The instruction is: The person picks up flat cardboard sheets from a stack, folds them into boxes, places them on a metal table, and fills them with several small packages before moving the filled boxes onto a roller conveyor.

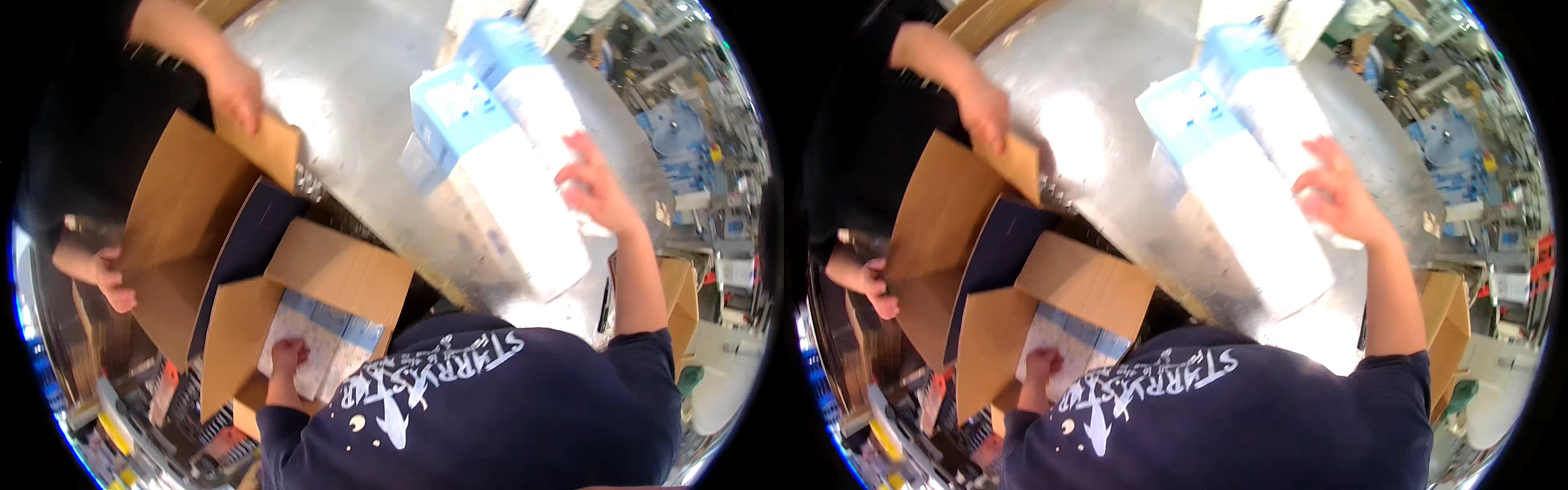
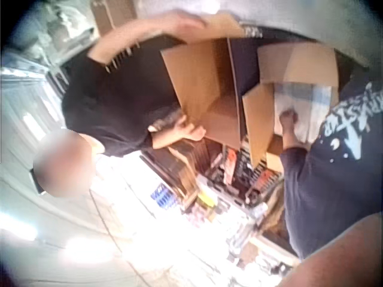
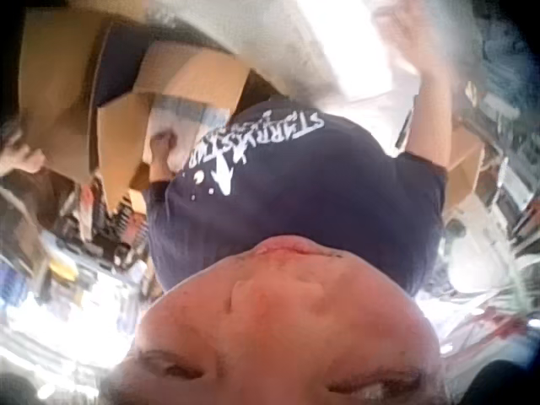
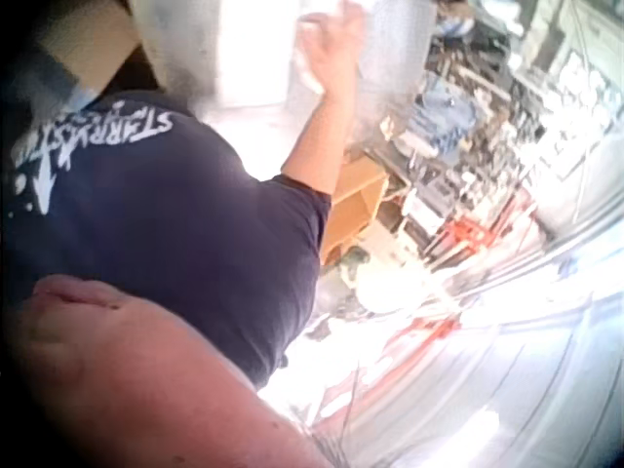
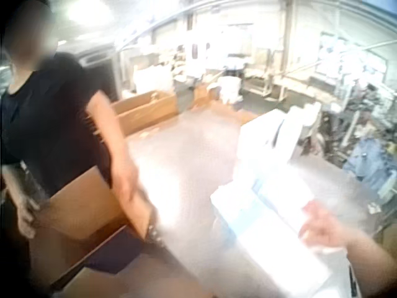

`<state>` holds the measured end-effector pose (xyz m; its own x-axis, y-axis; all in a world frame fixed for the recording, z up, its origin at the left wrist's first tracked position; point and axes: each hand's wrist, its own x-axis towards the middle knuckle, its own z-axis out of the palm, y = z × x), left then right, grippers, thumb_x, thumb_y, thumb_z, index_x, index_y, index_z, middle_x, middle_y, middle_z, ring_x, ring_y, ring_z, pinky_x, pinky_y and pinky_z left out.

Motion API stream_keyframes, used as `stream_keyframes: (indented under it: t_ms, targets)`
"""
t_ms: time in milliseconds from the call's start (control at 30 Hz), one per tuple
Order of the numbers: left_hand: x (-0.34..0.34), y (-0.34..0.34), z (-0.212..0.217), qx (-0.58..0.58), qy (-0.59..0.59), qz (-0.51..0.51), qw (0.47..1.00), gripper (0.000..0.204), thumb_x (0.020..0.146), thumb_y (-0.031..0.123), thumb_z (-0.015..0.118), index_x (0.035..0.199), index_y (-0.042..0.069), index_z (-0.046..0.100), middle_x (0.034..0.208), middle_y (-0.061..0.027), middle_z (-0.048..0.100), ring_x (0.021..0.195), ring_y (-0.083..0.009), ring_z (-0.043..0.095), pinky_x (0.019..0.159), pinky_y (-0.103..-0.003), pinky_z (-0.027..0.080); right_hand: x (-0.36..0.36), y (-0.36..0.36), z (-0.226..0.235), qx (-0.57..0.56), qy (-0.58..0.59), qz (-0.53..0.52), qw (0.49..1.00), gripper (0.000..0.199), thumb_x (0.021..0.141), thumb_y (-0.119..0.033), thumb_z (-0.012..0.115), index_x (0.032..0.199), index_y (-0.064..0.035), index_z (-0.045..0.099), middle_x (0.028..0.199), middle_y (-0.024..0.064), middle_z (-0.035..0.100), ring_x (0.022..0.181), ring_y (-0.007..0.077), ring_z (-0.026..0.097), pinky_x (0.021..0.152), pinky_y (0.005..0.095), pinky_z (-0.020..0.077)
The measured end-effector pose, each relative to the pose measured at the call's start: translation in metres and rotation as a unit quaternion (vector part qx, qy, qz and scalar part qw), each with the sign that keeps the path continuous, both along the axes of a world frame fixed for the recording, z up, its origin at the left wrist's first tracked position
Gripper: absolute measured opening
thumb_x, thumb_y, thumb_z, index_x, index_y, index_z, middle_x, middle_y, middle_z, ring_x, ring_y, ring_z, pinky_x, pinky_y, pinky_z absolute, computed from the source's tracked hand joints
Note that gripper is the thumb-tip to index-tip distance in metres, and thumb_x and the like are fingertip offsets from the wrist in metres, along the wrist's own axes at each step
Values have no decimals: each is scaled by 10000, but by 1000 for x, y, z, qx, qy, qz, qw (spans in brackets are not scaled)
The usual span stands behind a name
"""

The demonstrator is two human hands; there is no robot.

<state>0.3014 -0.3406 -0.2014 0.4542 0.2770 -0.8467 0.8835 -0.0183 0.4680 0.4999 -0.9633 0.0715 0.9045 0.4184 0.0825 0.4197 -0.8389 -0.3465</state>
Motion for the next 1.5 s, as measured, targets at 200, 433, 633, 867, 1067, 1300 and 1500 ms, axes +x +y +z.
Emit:
stream_keyframes:
  t_ms: [200, 433, 633, 867, 1067, 1300, 1500]
  targets:
    - [30, -29, 24, 269, 82, -269, 921, 411, 763, 364, 698, 696, -32, 612, 531, -106, 598, 460, -185, 592, 460, -307, 480, 67, -9, 27, 199, 97, -190, 956, 397, 818, -199, 634, 1203, -137, 563, 1191, 136, 554, 1185, 254, 463, 976, 356, 372]
    - [7, -14, 29, 211, -10, -194, 958, 440, 802, 343, 656, 1074, 10, 563, 739, -124, 662, 589, -186, 638, 556, -324, 502, 263, -12, -21, -217, -99, -242, 941, 450, 896, -456, 440, 1267, -212, 514, 1280, 79, 505, 1301, 294, 311, 1048, 468, 251]
    - [52, -88, 136, 103, -174, -246, 948, 289, 851, 130, 604, 1081, -40, 572, 839, -81, 659, 799, -146, 629, 726, -265, 492, 205, -23, -15, -170, 1, -163, 972, 461, 928, -436, 385, 1139, -89, 601, 1286, 99, 499, 1314, 303, 275, 1067, 483, 210]
    - [187, -265, 200, -200, -402, -399, 799, 674, 874, 67, 539, 1425, 47, 151, 1410, -149, 307, 1233, -227, 387, 940, -340, 402, -13, -15, -4, -71, -2, 22, 997, 338, 793, -389, 611, 899, -70, 652, 1374, 122, 370, 1317, 398, 234, 982, 492, 365]
    - [192, -313, 214, -294, -281, -310, 860, 774, 835, 124, 601, 1413, 65, 90, 1290, -140, 432, 1144, -233, 485, 892, -368, 457, -63, -55, 12, 339, 148, -157, 916, 447, 840, -408, 572, 1147, -84, 585, 1254, 82, 523, 1193, 268, 457, 905, 440, 444]
    - [183, -292, 195, -328, -208, -272, 881, 727, 818, 106, 598, 1388, 80, 147, 1260, -131, 459, 1136, -239, 498, 893, -364, 463, 3, -49, -104, 553, 385, -180, 716, 523, 920, -424, 446, 1279, -44, 475, 1214, 92, 557, 1095, 188, 541, 895, 337, 459]
    - [136, -244, 255, -261, -455, -252, 814, 843, 743, 23, 643, 1371, 35, 81, 1320, -132, 381, 1203, -225, 425, 975, -372, 387, 12, 9, -45, 638, 310, -105, 697, 523, 910, -413, 461, 1252, -18, 488, 1217, 121, 549, 1090, 221, 550, 904, 360, 458]
